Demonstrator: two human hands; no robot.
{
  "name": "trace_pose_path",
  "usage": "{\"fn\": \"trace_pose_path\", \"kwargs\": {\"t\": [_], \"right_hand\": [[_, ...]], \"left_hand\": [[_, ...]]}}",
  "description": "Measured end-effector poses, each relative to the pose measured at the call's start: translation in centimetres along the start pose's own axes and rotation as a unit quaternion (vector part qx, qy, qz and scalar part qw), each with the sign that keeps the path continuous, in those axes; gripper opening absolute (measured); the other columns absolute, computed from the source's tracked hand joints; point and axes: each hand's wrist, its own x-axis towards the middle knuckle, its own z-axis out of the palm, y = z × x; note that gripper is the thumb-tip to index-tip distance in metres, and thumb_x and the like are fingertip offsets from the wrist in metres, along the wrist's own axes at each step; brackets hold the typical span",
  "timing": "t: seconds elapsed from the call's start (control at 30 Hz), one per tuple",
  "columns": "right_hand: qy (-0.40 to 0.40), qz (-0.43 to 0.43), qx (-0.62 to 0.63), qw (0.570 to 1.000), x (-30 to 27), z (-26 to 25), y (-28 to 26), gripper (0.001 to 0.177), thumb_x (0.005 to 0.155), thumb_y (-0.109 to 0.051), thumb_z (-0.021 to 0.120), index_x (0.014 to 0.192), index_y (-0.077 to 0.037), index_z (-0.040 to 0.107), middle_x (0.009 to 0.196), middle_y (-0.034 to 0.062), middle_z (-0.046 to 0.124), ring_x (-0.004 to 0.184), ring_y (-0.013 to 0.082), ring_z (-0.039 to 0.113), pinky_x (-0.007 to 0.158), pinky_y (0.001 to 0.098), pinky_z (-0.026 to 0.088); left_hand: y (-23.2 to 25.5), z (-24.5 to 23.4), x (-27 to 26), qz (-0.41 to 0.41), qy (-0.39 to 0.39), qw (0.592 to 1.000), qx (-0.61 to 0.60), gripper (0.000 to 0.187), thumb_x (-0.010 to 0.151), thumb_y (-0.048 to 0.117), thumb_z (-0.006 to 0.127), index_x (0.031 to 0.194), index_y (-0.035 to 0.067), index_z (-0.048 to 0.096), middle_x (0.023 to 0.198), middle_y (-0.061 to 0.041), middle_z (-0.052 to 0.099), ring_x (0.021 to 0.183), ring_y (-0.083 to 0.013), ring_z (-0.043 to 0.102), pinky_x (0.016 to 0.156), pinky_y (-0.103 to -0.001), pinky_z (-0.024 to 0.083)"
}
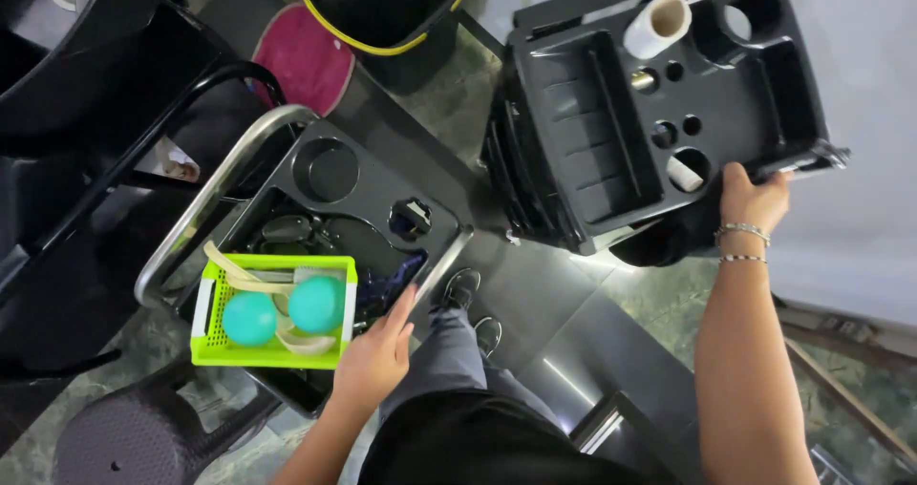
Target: Organizing hair styling tools like clips and combs in a barber shop trolley and cleaning a spray bottle.
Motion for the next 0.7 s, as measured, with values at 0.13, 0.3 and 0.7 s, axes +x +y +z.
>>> {"fn": "trace_pose_path", "kwargs": {"t": [0.13, 0.3, 0.7], "right_hand": [[-0.053, 0.012, 0.0, 0.999, 0.6, 2.4, -6.0, 0.042, 0.078, -0.042, 0.069, 0.104, -0.009, 0.071, 0.096, 0.0095, 0.076, 0.092, 0.0371, 0.07, 0.083, 0.0464, 0.053], [-0.069, -0.006, 0.03, 0.997, 3.0, 5.9, -12.3, 0.041, 0.076, -0.039, 0.068, 0.108, -0.014, 0.067, 0.099, 0.007, 0.076, 0.093, 0.0349, 0.07, 0.084, 0.0438, 0.053], [-0.101, -0.043, 0.05, 0.993, 9.3, 14.5, -22.9, 0.092, 0.077, -0.036, 0.069, 0.16, -0.023, 0.03, 0.098, -0.0096, 0.065, 0.087, 0.0141, 0.066, 0.084, 0.0278, 0.057]], "left_hand": [[-0.8, 1.0, 0.0, 0.007, 0.019, 1.0, 0.013, 0.063, 0.098, 0.032, 0.052, 0.158, 0.04, 0.034, 0.076, -0.006, 0.061, 0.053, -0.0424, 0.061, 0.049, -0.058, 0.046], [-0.2, -0.1, 0.5, -0.024, -0.034, 0.999, -0.006, 0.064, 0.098, 0.034, 0.051, 0.157, 0.044, 0.032, 0.084, -0.007, 0.062, 0.058, -0.0433, 0.063, 0.052, -0.059, 0.047], [-0.6, 0.6, 0.8, -0.04, -0.049, 0.998, -0.012, 0.068, 0.095, 0.027, 0.052, 0.157, 0.046, 0.032, 0.082, -0.004, 0.06, 0.053, -0.0405, 0.061, 0.046, -0.06, 0.044]]}}
